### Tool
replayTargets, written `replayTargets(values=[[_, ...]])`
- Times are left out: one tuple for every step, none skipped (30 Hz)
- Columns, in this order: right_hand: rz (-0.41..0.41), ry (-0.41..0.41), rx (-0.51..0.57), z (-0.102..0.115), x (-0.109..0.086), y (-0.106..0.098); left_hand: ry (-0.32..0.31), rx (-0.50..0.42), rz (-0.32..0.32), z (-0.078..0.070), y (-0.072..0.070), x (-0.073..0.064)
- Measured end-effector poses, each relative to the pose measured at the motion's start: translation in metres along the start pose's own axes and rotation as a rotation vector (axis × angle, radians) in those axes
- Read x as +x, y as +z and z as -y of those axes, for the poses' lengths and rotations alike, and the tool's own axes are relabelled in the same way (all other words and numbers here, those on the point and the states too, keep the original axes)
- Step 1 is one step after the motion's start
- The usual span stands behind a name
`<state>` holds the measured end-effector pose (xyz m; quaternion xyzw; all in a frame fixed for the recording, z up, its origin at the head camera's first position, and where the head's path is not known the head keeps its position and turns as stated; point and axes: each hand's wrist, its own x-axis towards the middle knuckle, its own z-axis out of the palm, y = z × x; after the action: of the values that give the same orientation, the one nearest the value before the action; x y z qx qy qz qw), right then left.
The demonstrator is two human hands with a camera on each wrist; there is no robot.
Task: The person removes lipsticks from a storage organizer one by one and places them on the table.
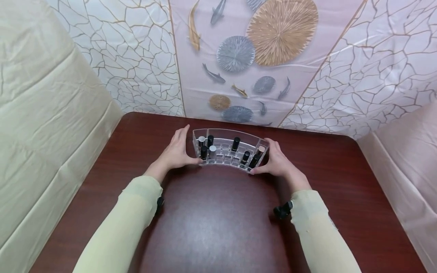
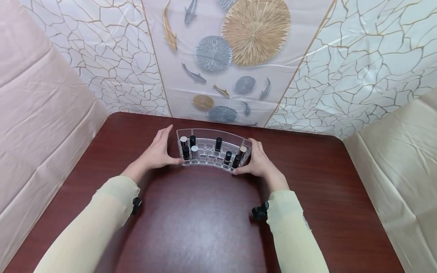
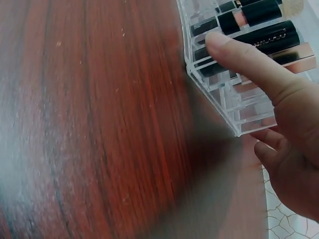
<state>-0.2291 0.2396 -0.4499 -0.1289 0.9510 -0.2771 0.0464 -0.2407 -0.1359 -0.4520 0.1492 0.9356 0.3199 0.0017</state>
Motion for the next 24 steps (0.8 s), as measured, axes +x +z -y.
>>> replayTargets(values=[[0.002,0.003,-0.001,0.0,0.0,-0.001,-0.003,0.0,-0.004,0.0,0.0,-0.001],[0.005,0.005,-0.001,0.001,0.0,-0.001,-0.005,0.0,-0.009,0.001,-0.001,-0.002],[0.006,0.007,-0.003,0.001,0.0,-0.002,-0.004,-0.003,-0.015,0.001,-0.001,-0.003],[0.008,0.009,-0.005,0.002,0.0,-0.002,-0.004,-0.005,-0.02,0.001,-0.002,-0.003],[0.009,0.013,-0.008,0.002,0.0,-0.003,-0.004,-0.007,-0.025,0.002,-0.002,-0.004],[0.011,0.016,-0.009,0.003,0.0,-0.003,-0.006,-0.01,-0.029,0.002,-0.002,-0.004],[0.013,0.019,-0.01,0.003,0.0,-0.003,-0.011,-0.012,-0.032,0.002,-0.003,-0.005],[0.014,0.022,-0.011,0.004,0.0,-0.003,-0.012,-0.016,-0.035,0.001,-0.003,-0.006],[0.015,0.024,-0.011,0.004,0.001,-0.003,-0.014,-0.02,-0.036,0.001,-0.004,-0.006],[0.015,0.026,-0.012,0.004,0.001,-0.003,-0.019,-0.022,-0.038,0.002,-0.004,-0.007],[0.015,0.028,-0.011,0.004,0.001,-0.003,-0.021,-0.024,-0.039,0.002,-0.005,-0.008],[0.015,0.028,-0.01,0.005,0.001,-0.002,-0.023,-0.026,-0.039,0.002,-0.005,-0.009],[0.012,0.031,-0.011,0.005,0.001,-0.002,-0.024,-0.03,-0.04,0.002,-0.006,-0.009],[0.011,0.029,-0.011,0.005,0.001,-0.002,-0.024,-0.03,-0.041,0.002,-0.006,-0.01],[0.009,0.028,-0.01,0.005,0.001,-0.002,-0.027,-0.032,-0.042,0.002,-0.007,-0.011],[0.007,0.029,-0.009,0.005,0.001,-0.001,-0.029,-0.033,-0.045,0.002,-0.007,-0.011],[0.004,0.031,-0.007,0.005,0.001,-0.001,-0.028,-0.035,-0.046,0.002,-0.008,-0.012],[0.001,0.032,-0.005,0.006,0.001,0.0,-0.031,-0.038,-0.048,0.002,-0.008,-0.013],[-0.002,0.033,-0.001,0.006,0.001,0.0,-0.034,-0.04,-0.05,0.002,-0.009,-0.013],[-0.005,0.034,0.003,0.006,0.0,0.0,-0.037,-0.039,-0.052,0.002,-0.009,-0.014],[-0.009,0.039,0.007,0.006,0.0,0.0,-0.04,-0.041,-0.053,0.002,-0.009,-0.015],[-0.013,0.042,0.01,0.005,-0.001,0.001,-0.041,-0.042,-0.054,0.002,-0.009,-0.015],[-0.015,0.045,0.014,0.005,-0.002,0.001,-0.041,-0.043,-0.053,0.002,-0.01,-0.016],[-0.019,0.05,0.017,0.005,-0.003,0.001,-0.042,-0.042,-0.053,0.002,-0.01,-0.016]])
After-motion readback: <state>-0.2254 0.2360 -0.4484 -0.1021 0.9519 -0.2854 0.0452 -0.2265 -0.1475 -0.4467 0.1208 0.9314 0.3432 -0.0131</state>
